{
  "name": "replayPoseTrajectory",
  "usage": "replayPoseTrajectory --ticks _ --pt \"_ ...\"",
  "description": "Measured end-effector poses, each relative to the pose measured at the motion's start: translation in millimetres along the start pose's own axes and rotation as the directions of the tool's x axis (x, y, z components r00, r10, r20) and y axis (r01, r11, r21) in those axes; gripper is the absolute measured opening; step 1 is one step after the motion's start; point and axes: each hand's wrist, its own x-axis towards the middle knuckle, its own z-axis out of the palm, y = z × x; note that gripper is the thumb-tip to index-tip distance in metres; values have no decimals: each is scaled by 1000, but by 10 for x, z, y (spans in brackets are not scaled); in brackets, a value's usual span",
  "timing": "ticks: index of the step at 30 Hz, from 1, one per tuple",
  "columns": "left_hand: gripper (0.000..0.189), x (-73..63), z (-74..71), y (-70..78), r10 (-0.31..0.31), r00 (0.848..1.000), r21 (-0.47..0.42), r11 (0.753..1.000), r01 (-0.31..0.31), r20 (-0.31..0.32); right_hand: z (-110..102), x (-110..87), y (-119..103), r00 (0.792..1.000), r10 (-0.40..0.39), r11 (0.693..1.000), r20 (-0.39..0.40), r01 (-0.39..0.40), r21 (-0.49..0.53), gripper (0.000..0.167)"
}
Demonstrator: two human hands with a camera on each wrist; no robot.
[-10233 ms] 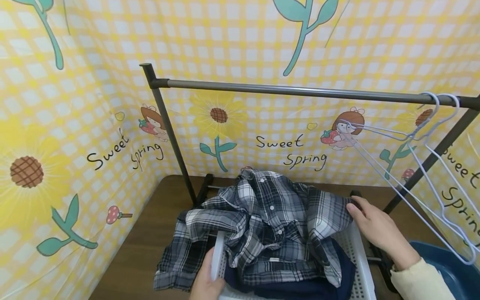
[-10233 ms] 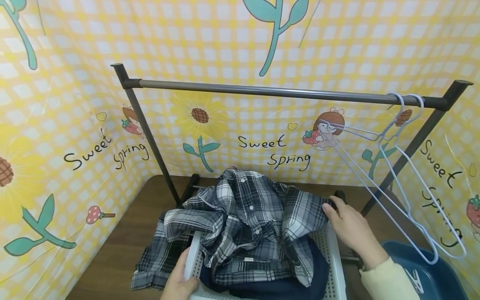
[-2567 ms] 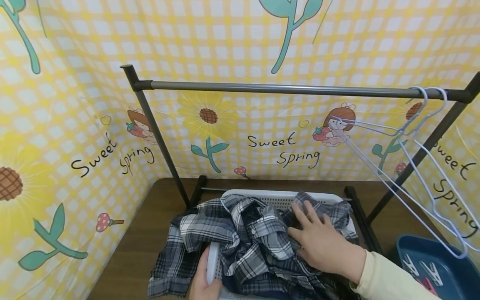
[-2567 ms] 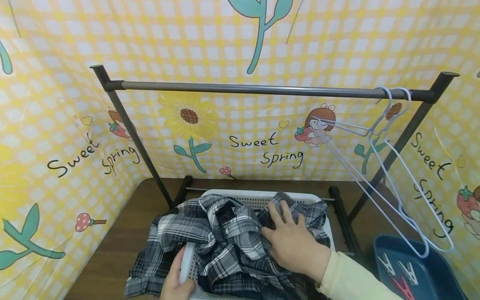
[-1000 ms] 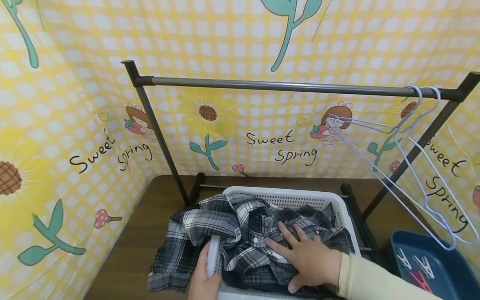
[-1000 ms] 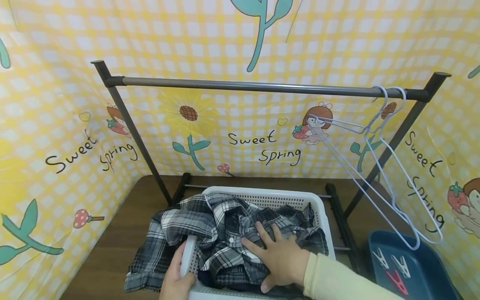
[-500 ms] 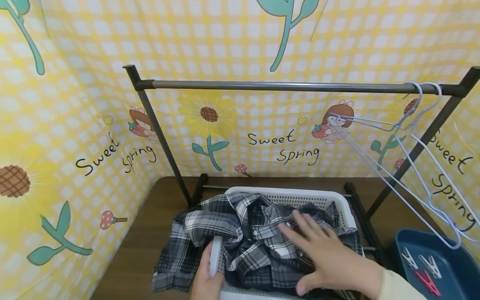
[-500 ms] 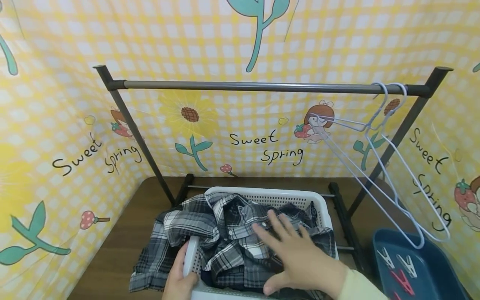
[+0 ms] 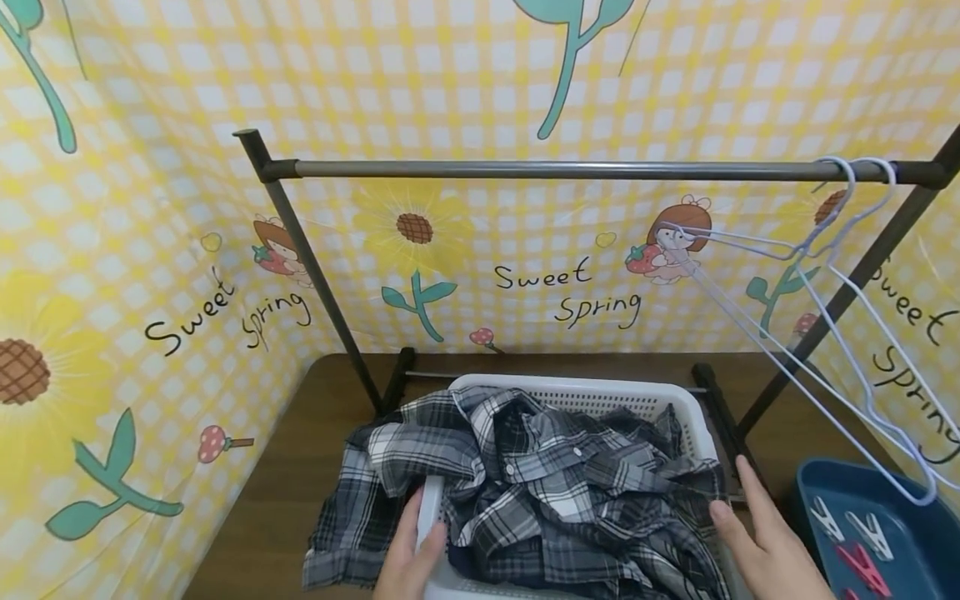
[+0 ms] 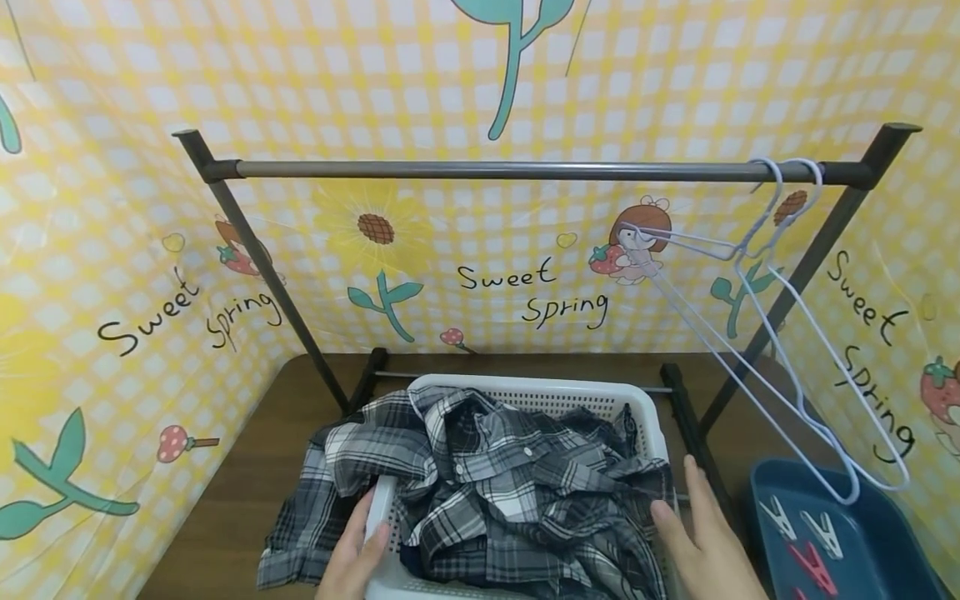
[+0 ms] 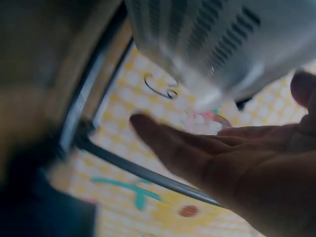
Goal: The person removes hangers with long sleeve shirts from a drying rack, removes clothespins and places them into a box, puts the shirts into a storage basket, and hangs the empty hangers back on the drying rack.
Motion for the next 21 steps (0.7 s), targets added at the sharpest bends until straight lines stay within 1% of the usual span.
replayPoseTrajectory --ticks 1,2,3,5,6,7,8,9,10,11,12,13,14,15,16,17,18,19,20,21 --pt "71 13 -28 0 40 999 -25 999 -39 30 31 1 21 1000 13 1000 1 -13 23 88" --pt "76 29 -61 2 66 996 -68 996 -62 55 62 5 34 1000 22 999 -2 -22 39 86" --pt "82 46 -102 7 80 993 -113 991 -71 85 93 10 39 1000 18 999 -5 -18 45 84" --pt "95 89 -199 19 85 988 -212 976 -56 132 160 25 32 1000 5 1000 -9 -5 6 81" --pt "100 113 -250 22 80 985 -289 957 -32 155 190 33 26 1000 1 1000 -11 -1 -30 80" --pt "106 131 -303 27 56 986 -373 928 7 159 219 40 16 1000 -1 998 -17 0 -70 79" --pt "109 141 -356 31 18 986 -470 881 62 164 243 46 3 1000 -3 993 -25 1 -114 76" --pt "111 152 -409 27 -6 987 -555 826 97 163 262 51 -7 999 -7 988 -33 2 -156 73" --pt "111 165 -458 20 -24 988 -638 761 116 150 277 56 -19 999 -1 982 -43 -7 -187 72" --pt "113 177 -499 12 -47 991 -719 684 125 127 284 58 -27 999 6 980 -52 -17 -197 72" --pt "114 192 -540 0 -74 992 -785 606 124 100 286 54 -26 998 7 981 -55 -18 -195 73" --pt "116 210 -576 -15 -105 992 -834 540 112 66 285 50 -28 998 8 982 -55 -18 -187 73" --pt "117 231 -611 -33 -136 990 -868 486 98 36 283 40 -23 998 1 985 -58 -11 -173 72" --pt "117 256 -638 -55 -165 986 -887 454 83 8 282 29 -16 998 1 988 -61 -10 -154 74" --pt "116 282 -663 -78 -198 980 -897 436 71 -18 282 15 -10 998 10 991 -67 -18 -130 76" --pt "114 309 -682 -102 -234 971 -900 431 66 -40 286 3 2 997 14 994 -77 -23 -108 78" --pt "111 341 -702 -135 -261 963 -890 451 65 -62 290 -7 13 996 24 996 -85 -31 -87 80" --pt "108 371 -714 -164 -282 957 -881 467 72 -71 296 -14 21 995 34 997 -97 -41 -68 81" --pt "103 398 -722 -194 -291 954 -869 489 80 -76 302 -16 26 993 50 997 -105 -55 -46 82" --pt "96 423 -727 -227 -291 953 -853 516 83 -84 309 -17 27 992 68 997 -109 -71 -29 84"
